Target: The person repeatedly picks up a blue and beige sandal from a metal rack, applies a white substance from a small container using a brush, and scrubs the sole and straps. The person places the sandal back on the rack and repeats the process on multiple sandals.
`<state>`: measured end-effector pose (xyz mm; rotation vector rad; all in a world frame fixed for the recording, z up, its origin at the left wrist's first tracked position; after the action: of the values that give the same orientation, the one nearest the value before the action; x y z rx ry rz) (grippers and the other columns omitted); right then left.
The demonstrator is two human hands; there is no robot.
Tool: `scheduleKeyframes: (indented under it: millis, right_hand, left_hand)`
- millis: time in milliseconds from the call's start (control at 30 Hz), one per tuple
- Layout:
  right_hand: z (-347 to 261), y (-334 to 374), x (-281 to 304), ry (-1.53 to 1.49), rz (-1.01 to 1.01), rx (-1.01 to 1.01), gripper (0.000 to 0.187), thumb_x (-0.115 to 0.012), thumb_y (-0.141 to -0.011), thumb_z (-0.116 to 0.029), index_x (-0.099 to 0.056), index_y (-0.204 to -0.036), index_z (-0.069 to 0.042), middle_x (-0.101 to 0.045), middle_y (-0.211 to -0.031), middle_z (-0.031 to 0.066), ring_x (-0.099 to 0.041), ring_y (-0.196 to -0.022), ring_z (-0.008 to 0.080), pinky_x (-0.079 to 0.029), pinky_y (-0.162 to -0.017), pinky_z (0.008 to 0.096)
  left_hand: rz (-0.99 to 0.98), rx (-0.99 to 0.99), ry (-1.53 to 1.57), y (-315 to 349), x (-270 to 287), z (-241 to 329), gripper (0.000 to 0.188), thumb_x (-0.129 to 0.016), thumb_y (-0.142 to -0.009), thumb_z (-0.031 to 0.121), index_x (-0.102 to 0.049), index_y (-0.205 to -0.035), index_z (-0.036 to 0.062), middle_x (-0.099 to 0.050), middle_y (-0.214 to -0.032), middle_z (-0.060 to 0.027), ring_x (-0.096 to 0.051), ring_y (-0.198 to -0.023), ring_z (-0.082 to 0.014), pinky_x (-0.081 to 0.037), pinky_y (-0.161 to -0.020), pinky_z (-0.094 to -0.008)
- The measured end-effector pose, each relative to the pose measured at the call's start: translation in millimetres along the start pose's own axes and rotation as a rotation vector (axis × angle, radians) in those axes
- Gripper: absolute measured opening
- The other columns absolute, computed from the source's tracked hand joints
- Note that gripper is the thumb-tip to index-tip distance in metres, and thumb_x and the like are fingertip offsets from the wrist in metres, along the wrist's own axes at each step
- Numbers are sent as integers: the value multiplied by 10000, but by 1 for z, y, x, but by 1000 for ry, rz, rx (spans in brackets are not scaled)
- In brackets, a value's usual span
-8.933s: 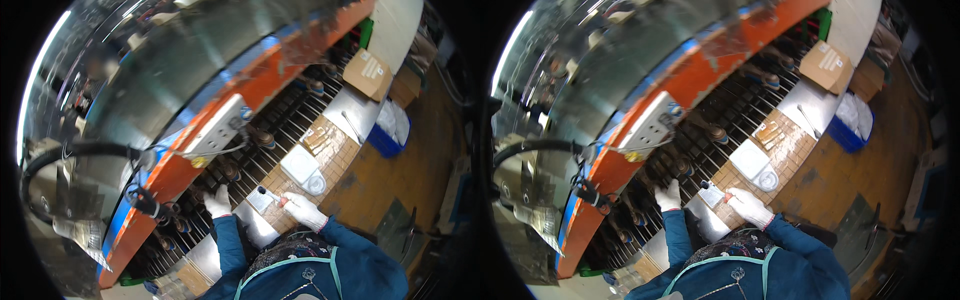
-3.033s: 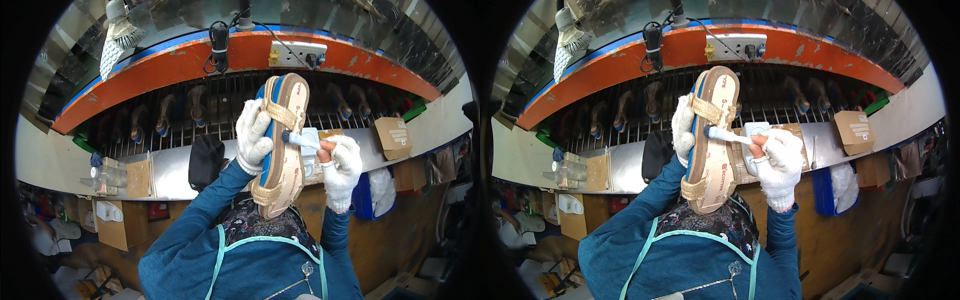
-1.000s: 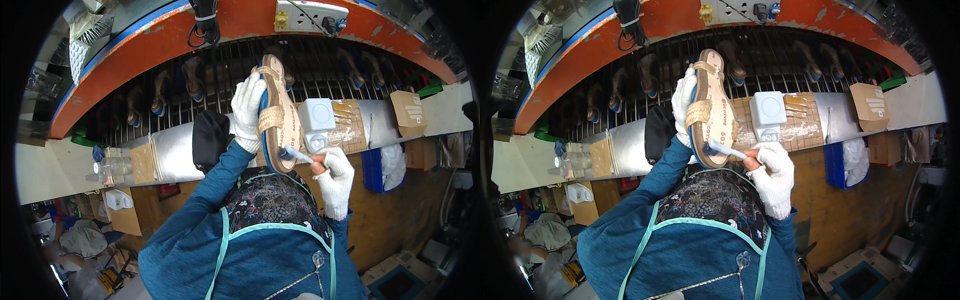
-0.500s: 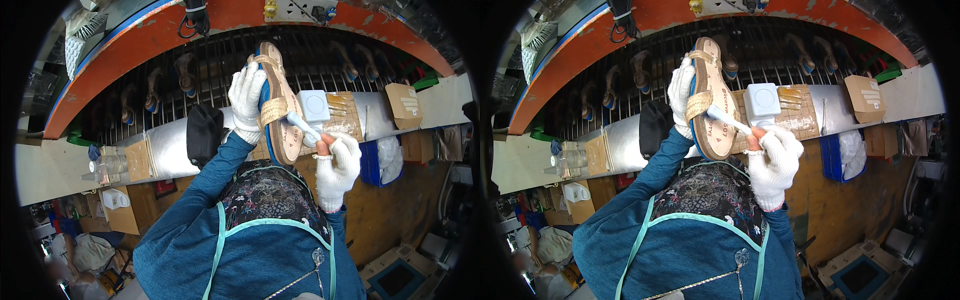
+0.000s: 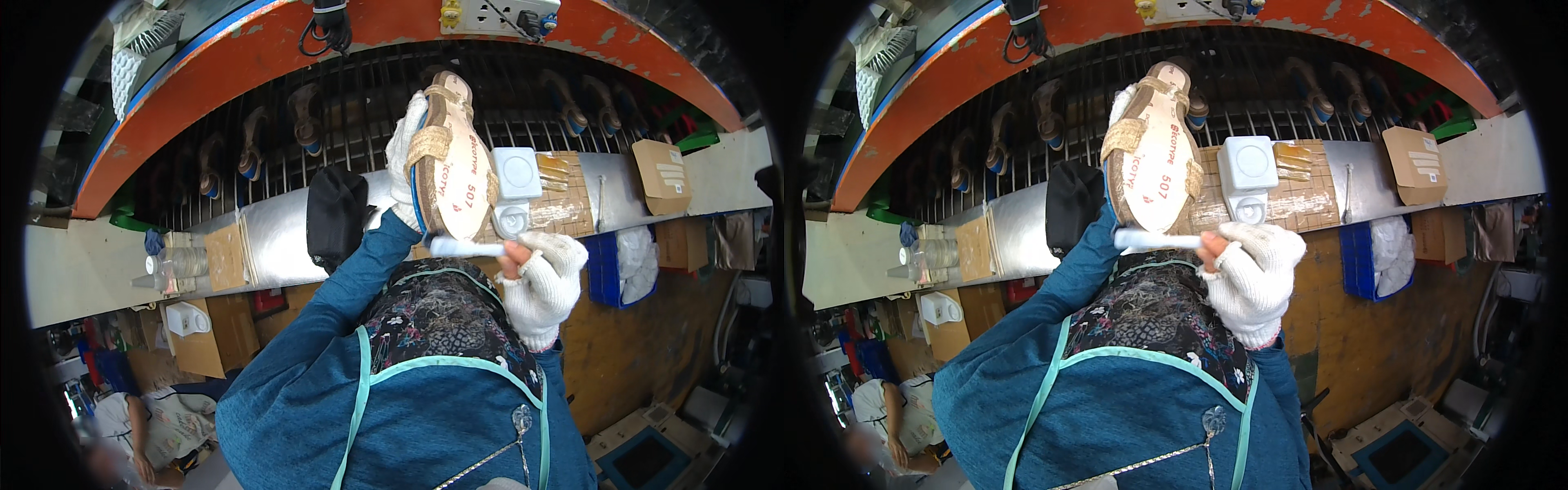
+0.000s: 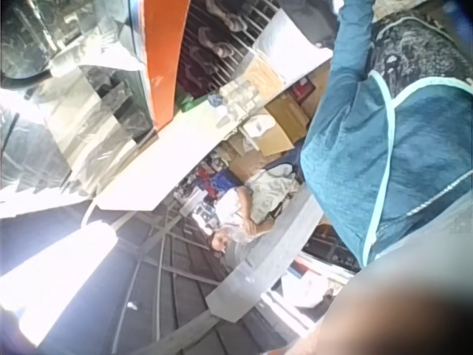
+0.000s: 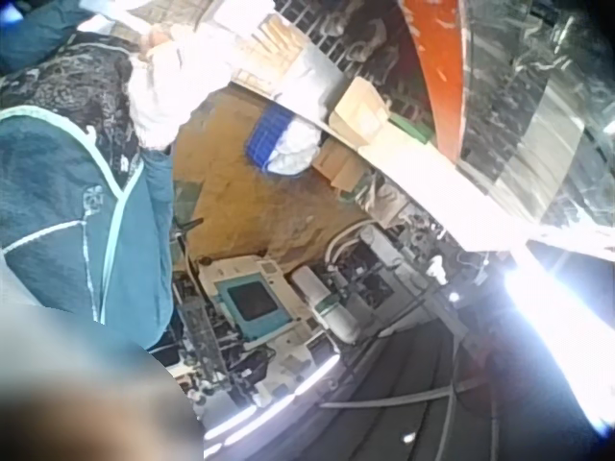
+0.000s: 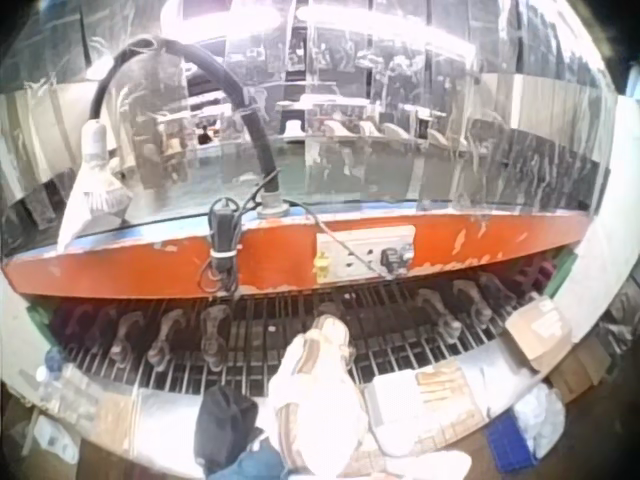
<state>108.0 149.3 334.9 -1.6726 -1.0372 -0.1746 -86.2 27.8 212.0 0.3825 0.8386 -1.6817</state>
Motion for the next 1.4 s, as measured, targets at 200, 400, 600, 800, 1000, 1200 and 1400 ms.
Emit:
scheduleKeyframes:
  millis: [200, 400, 600, 800, 1000, 1200, 1400]
  right_hand:
    - [6, 5, 7, 172, 112, -44, 308, -844, -640, -38, -772, -933, -99, -691, -992, 57, -584, -954, 244, -453, -807, 360]
    - [-7, -10, 5, -29, 175, 46, 330, -853, -642, -55, -774, -960, -95, -709, -1011, 53, -588, -945, 247, -444, -794, 362]
    - [-4, -41, -5, 100, -37, 12, 270, -842, -672, -49, -782, -934, -69, -700, -955, 74, -617, -916, 267, -453, -834, 376]
    - [-1, -26, 0, -38, -40, -18, 296, -860, -640, -85, -779, -921, -125, -711, -927, 32, -612, -855, 205, -414, -805, 358]
    - [-18, -15, 0, 157, 4, 120, 297, -858, -640, -101, -771, -923, -128, -705, -973, 12, -616, -863, 194, -421, -812, 364]
    - [-10, -18, 6, 140, 117, 35, 302, -872, -630, -101, -764, -911, -113, -700, -966, 41, -605, -894, 227, -426, -796, 357]
    - [-14, -16, -4, 58, 77, 56, 304, -875, -648, -103, -767, -932, -113, -705, -972, 31, -617, -879, 221, -419, -786, 353]
  left_hand:
    - [-45, 55, 102, 0, -4, 2, 575, -619, -936, 162, -378, -1454, 97, -505, -1424, -150, -507, -1306, -289, -441, -1083, -414]
    - [-75, 103, 160, 4, -5, 2, 625, -587, -978, 194, -279, -1515, 111, -434, -1492, -137, -445, -1369, -266, -416, -1124, -400]
    - [-90, 135, 199, 6, -7, -1, 679, -556, -1019, 226, -180, -1575, 125, -364, -1560, -125, -383, -1431, -243, -390, -1165, -385]
    - [-164, 127, 9, 6, -1, 6, 749, -656, -961, 302, -254, -1566, 119, -357, -1572, -117, -332, -1460, -250, -265, -1219, -395]
    - [-187, 237, 157, 8, -12, 4, 775, -703, -924, 399, -326, -1543, 123, -372, -1566, -110, -332, -1457, -256, -227, -1227, -402]
    - [-237, 404, 419, 15, -16, 3, 750, -647, -955, 452, -294, -1551, 163, -399, -1550, -86, -329, -1457, -243, -230, -1240, -405]
    - [-124, 714, 448, 41, -17, -9, 751, -408, -985, 573, -204, -1582, 167, -275, -1605, -120, -246, -1495, -263, -197, -1251, -414]
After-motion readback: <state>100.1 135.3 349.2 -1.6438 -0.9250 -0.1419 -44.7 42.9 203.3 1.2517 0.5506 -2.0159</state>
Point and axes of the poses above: each hand's wrist, its own y-axis away from the middle knuckle, its own x-axis out of the back of the hand, z = x × y, the point moved 8 cm from there along -y, towards the middle knuckle
